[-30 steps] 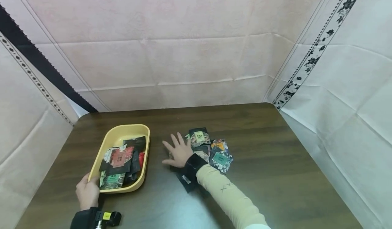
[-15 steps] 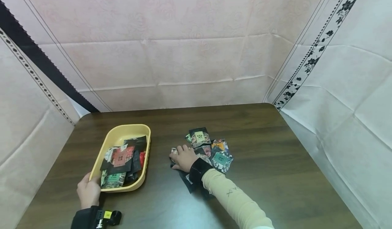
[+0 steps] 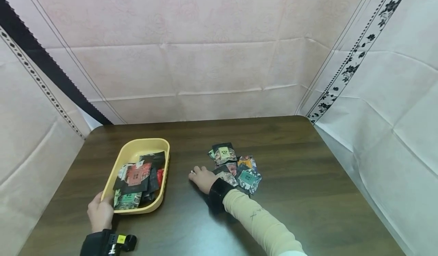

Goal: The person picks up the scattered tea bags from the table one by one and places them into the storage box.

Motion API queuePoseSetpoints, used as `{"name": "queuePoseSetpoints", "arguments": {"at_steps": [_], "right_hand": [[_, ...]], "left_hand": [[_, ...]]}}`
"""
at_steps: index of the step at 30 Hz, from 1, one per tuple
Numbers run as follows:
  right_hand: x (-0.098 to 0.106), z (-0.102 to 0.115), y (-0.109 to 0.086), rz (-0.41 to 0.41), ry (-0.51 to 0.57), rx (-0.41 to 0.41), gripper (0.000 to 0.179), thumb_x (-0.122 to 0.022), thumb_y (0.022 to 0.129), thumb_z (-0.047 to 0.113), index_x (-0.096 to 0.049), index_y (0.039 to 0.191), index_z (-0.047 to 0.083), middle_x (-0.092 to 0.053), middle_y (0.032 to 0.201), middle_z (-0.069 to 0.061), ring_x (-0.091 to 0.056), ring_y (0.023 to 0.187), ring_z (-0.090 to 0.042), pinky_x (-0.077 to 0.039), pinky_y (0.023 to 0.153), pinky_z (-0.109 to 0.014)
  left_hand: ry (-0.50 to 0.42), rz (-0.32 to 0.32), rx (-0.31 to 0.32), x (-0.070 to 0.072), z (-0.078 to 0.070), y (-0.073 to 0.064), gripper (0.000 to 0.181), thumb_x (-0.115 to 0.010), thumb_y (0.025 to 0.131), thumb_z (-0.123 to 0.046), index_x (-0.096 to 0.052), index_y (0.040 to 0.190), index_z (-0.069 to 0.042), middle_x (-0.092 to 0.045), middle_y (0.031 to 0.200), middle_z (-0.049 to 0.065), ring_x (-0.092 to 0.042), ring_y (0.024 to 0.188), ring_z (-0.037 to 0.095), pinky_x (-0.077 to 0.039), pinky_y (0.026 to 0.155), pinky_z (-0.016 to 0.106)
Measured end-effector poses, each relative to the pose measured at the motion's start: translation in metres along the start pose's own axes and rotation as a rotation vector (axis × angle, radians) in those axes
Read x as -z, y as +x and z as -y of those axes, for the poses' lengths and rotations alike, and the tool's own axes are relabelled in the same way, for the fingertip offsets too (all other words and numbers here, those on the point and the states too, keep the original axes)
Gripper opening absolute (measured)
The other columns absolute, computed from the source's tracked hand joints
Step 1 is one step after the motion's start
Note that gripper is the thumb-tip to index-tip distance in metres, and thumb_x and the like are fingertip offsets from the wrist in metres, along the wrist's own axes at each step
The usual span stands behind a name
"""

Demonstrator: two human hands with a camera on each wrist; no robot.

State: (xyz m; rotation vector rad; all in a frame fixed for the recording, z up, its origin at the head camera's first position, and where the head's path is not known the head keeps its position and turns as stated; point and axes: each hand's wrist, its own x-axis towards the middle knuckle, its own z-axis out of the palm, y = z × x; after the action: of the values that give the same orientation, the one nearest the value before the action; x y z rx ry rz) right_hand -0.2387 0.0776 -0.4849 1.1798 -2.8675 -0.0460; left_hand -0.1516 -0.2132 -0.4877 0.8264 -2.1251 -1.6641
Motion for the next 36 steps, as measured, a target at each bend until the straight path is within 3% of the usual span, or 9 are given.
{"name": "queuePoseSetpoints", "arguments": {"at_steps": [7,12,16,19,23,26,29,32,36], "right_hand": [[0.023,0.001,0.013,-0.201,0.083,0.005,0.026,-0.06,0.078,0.001,-0.054,0.102,0.011,-0.05,0.092,-0.008,-0.052,0.074,-0.021,-0.047,0.059,-0.029],[0.052,0.026,0.041,-0.286,0.17,0.068,0.023,-0.06,0.082,0.01,-0.054,0.103,0.012,-0.05,0.092,-0.005,-0.053,0.078,-0.017,-0.047,0.065,-0.027],[0.068,0.056,0.062,-0.286,0.19,0.126,0.019,-0.058,0.085,0.019,-0.055,0.104,0.016,-0.046,0.091,-0.002,-0.048,0.08,-0.014,-0.044,0.063,-0.023],[0.073,0.078,0.072,-0.278,0.109,0.166,0.023,-0.056,0.087,0.029,-0.055,0.108,0.022,-0.046,0.094,0.0,-0.046,0.083,-0.013,-0.042,0.058,-0.021],[0.072,0.101,0.081,-0.229,0.017,0.163,0.056,-0.054,0.084,0.052,-0.04,0.134,0.032,-0.046,0.112,0.0,-0.044,0.098,-0.015,-0.045,0.067,-0.027],[0.069,0.11,0.084,-0.165,0.037,0.133,0.087,-0.053,0.075,0.066,-0.012,0.145,0.035,-0.033,0.134,-0.002,-0.034,0.121,-0.021,-0.043,0.085,-0.038],[0.066,0.114,0.085,-0.128,0.07,0.134,0.102,-0.052,0.068,0.073,0.0,0.146,0.033,-0.013,0.148,-0.005,-0.012,0.135,-0.028,-0.034,0.095,-0.052],[0.064,0.116,0.085,-0.126,0.066,0.152,0.104,-0.051,0.067,0.075,0.001,0.146,0.031,0.0,0.152,-0.006,0.003,0.137,-0.029,-0.027,0.098,-0.058],[0.061,0.115,0.084,-0.144,0.048,0.161,0.099,-0.049,0.069,0.075,-0.006,0.147,0.031,0.001,0.152,-0.007,0.004,0.137,-0.028,-0.027,0.097,-0.059]], "left_hand": [[-0.015,0.016,0.008,0.001,0.001,0.0,0.041,-0.03,0.096,-0.009,-0.04,0.13,0.011,-0.043,0.126,0.032,-0.039,0.113,0.041,-0.029,0.097,0.055],[-0.016,0.006,0.024,0.003,0.001,-0.001,0.041,-0.03,0.096,-0.011,-0.04,0.13,0.01,-0.043,0.126,0.032,-0.039,0.114,0.04,-0.03,0.097,0.054],[-0.002,-0.019,-0.011,0.002,0.002,0.0,0.039,-0.032,0.095,-0.009,-0.045,0.126,0.011,-0.046,0.123,0.031,-0.041,0.111,0.039,-0.03,0.096,0.053],[-0.007,-0.018,-0.038,0.001,0.002,0.0,0.038,-0.034,0.094,-0.007,-0.046,0.124,0.013,-0.047,0.121,0.032,-0.041,0.111,0.04,-0.029,0.096,0.054],[-0.013,-0.023,-0.06,-0.002,0.001,-0.001,0.037,-0.035,0.092,-0.005,-0.049,0.121,0.013,-0.049,0.118,0.033,-0.042,0.11,0.041,-0.03,0.095,0.055],[-0.013,-0.027,-0.083,-0.005,0.002,-0.002,0.035,-0.035,0.092,-0.004,-0.05,0.118,0.014,-0.05,0.115,0.034,-0.044,0.108,0.042,-0.031,0.093,0.055],[-0.013,-0.03,-0.097,-0.005,0.002,-0.002,0.035,-0.035,0.092,-0.004,-0.05,0.117,0.014,-0.051,0.114,0.034,-0.045,0.104,0.041,-0.032,0.09,0.054],[-0.011,-0.027,-0.093,-0.004,0.002,-0.002,0.035,-0.035,0.092,-0.005,-0.05,0.118,0.014,-0.051,0.114,0.033,-0.045,0.103,0.041,-0.033,0.089,0.053],[-0.006,-0.023,-0.074,0.0,0.001,-0.001,0.036,-0.034,0.093,-0.004,-0.047,0.121,0.014,-0.049,0.117,0.034,-0.044,0.107,0.042,-0.031,0.092,0.055]]}}
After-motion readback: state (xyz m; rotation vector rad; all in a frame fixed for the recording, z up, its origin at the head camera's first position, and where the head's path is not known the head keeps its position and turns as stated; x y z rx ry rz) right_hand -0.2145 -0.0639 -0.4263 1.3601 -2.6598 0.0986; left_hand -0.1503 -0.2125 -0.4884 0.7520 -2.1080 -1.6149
